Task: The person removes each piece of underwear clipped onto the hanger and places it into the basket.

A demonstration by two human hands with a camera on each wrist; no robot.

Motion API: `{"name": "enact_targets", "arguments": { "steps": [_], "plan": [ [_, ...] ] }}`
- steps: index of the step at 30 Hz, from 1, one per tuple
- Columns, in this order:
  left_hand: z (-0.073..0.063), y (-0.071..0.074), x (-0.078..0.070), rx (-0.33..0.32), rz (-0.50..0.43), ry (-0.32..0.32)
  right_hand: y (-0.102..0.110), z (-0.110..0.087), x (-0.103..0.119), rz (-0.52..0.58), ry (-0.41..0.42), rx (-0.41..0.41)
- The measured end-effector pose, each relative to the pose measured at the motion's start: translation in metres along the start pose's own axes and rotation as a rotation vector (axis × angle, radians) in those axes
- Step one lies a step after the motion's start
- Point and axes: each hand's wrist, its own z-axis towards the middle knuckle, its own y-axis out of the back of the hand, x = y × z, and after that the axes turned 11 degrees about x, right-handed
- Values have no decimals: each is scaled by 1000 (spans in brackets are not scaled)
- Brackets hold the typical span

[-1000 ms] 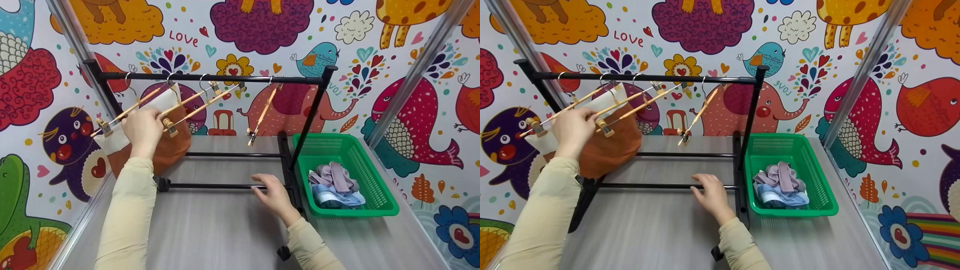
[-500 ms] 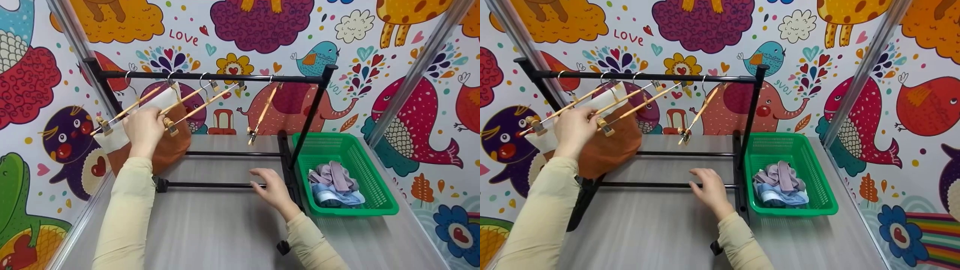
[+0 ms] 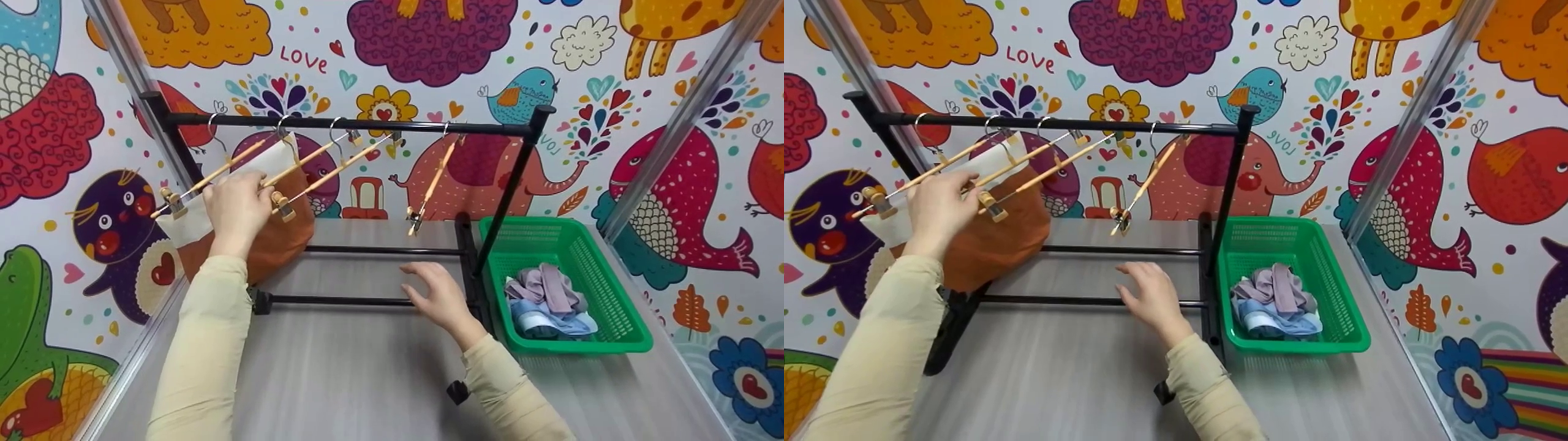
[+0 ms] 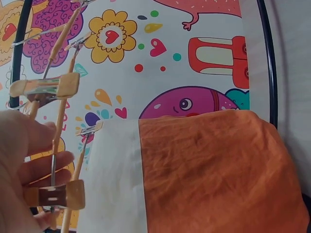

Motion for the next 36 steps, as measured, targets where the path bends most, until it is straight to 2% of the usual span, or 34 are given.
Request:
{"name": "enact_targets", "arguments": {
  "steps": [7, 15, 22, 28, 36],
  "plan": [
    [-2, 3, 2, -28, 0, -14, 3, 8, 6, 14, 36, -10],
    [-8, 19, 5, -78, -10, -24, 2, 13, 11, 14, 65, -2],
    [-12, 35, 15, -106, -13, 10, -7, 12, 14, 16, 96, -12],
    [-14, 44, 24, -138, -16, 56, -17, 9, 15, 20, 70, 11],
    [-19, 53, 39, -98, -7, 109, -31, 3, 15, 53, 45, 43]
  ]
}}
